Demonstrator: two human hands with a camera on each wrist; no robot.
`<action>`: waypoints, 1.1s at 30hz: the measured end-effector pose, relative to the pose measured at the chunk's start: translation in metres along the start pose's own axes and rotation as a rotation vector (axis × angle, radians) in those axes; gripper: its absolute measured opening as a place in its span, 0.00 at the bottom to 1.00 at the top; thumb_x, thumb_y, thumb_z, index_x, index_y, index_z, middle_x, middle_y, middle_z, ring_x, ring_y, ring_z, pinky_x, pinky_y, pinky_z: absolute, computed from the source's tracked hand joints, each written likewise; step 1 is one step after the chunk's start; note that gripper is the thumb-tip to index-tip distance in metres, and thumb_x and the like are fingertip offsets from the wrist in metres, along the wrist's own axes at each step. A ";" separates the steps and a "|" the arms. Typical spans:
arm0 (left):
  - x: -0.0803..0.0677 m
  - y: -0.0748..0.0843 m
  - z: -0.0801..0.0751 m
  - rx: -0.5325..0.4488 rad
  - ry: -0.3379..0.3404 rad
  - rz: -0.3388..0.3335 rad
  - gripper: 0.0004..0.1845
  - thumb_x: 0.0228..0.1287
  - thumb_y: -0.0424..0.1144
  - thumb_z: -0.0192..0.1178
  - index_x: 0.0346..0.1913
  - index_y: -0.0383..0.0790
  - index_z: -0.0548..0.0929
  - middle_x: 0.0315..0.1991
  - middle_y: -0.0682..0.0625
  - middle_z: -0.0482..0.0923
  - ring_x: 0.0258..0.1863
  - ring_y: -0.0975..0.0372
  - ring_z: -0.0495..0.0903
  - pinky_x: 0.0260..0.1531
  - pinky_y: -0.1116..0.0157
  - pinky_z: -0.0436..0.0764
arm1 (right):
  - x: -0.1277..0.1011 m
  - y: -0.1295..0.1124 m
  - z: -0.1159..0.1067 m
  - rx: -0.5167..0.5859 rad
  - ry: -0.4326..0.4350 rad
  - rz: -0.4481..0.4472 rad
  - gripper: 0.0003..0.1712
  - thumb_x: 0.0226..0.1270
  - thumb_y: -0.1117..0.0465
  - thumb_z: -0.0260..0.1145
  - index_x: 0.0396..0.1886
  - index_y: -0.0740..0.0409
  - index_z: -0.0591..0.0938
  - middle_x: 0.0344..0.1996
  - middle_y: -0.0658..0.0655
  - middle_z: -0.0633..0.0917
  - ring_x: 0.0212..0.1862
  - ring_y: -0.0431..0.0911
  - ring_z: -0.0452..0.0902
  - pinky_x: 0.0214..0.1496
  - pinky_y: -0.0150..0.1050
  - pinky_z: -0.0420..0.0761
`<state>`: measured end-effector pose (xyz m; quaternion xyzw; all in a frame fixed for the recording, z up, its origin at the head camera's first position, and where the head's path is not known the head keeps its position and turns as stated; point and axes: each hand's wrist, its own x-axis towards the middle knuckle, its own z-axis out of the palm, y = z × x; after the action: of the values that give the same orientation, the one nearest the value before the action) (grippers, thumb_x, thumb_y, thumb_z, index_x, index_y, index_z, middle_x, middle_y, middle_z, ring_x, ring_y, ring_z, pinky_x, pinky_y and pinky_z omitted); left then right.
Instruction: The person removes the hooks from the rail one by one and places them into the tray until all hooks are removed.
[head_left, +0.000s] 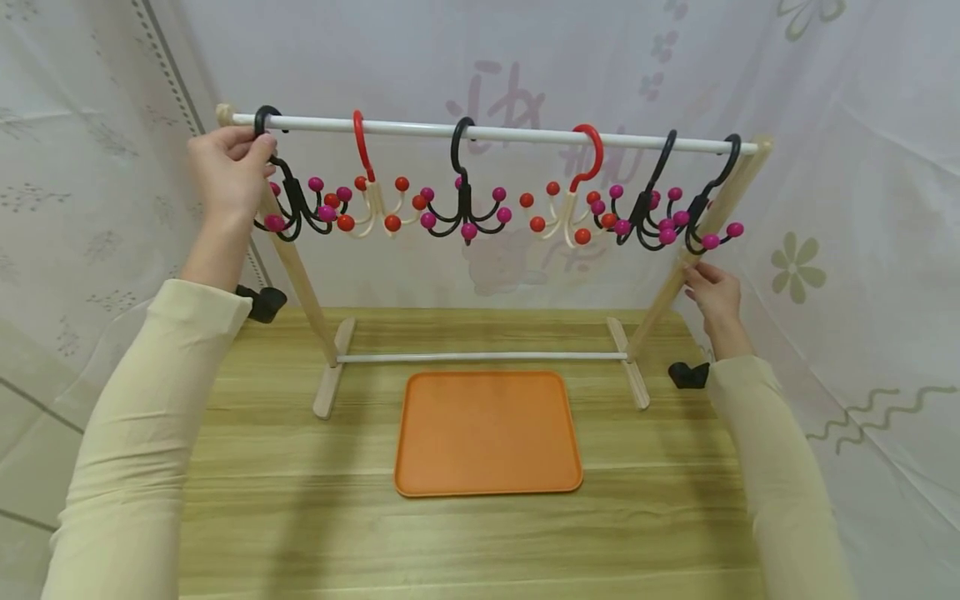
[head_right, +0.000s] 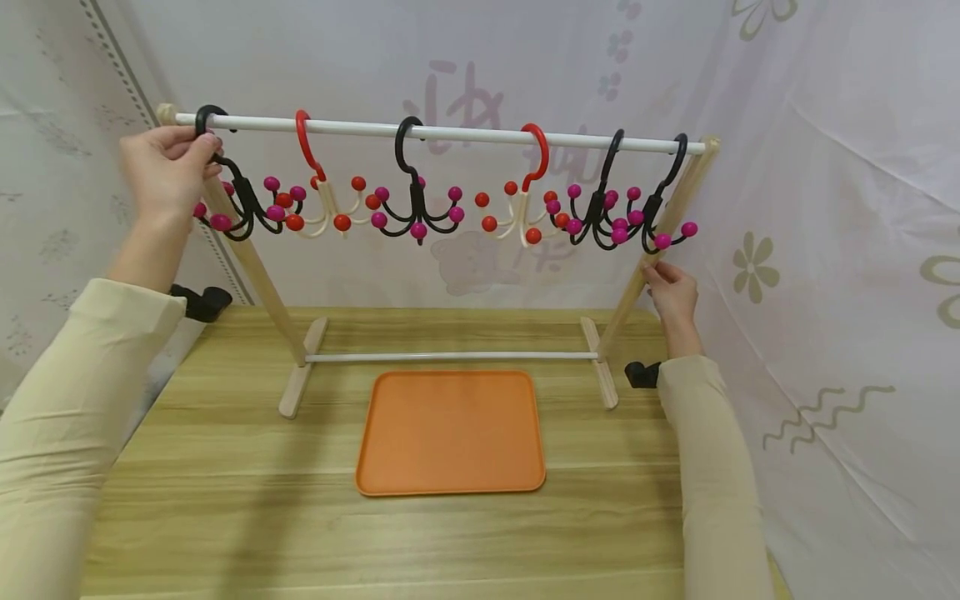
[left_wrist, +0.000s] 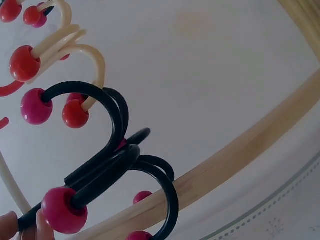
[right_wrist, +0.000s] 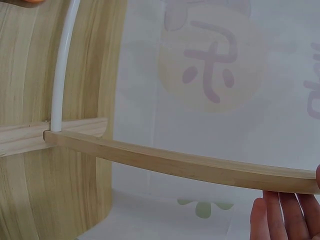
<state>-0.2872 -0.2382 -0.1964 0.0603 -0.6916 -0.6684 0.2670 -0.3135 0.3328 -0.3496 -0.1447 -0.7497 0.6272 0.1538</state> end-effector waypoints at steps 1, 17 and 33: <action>0.000 0.001 0.000 -0.011 0.001 0.001 0.17 0.54 0.36 0.61 0.47 0.34 0.78 0.45 0.46 0.78 0.34 0.65 0.78 0.31 0.77 0.73 | -0.002 -0.001 0.001 0.006 -0.003 -0.001 0.30 0.58 0.55 0.62 0.55 0.69 0.70 0.25 0.41 0.77 0.34 0.35 0.73 0.38 0.26 0.74; -0.012 0.019 -0.008 -0.012 0.025 0.101 0.14 0.51 0.36 0.63 0.42 0.36 0.82 0.40 0.48 0.80 0.29 0.64 0.79 0.30 0.77 0.73 | -0.004 -0.003 0.002 -0.006 0.012 0.017 0.31 0.58 0.54 0.61 0.57 0.69 0.69 0.25 0.41 0.76 0.36 0.36 0.73 0.41 0.28 0.74; -0.030 -0.001 -0.015 0.028 -0.009 0.106 0.15 0.51 0.39 0.63 0.42 0.36 0.82 0.37 0.49 0.81 0.30 0.63 0.79 0.36 0.74 0.74 | -0.007 -0.006 0.003 -0.021 0.006 0.033 0.32 0.58 0.52 0.61 0.58 0.66 0.68 0.34 0.46 0.77 0.41 0.39 0.72 0.41 0.27 0.73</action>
<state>-0.2550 -0.2384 -0.2066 0.0243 -0.7042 -0.6440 0.2980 -0.3083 0.3265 -0.3449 -0.1605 -0.7532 0.6214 0.1439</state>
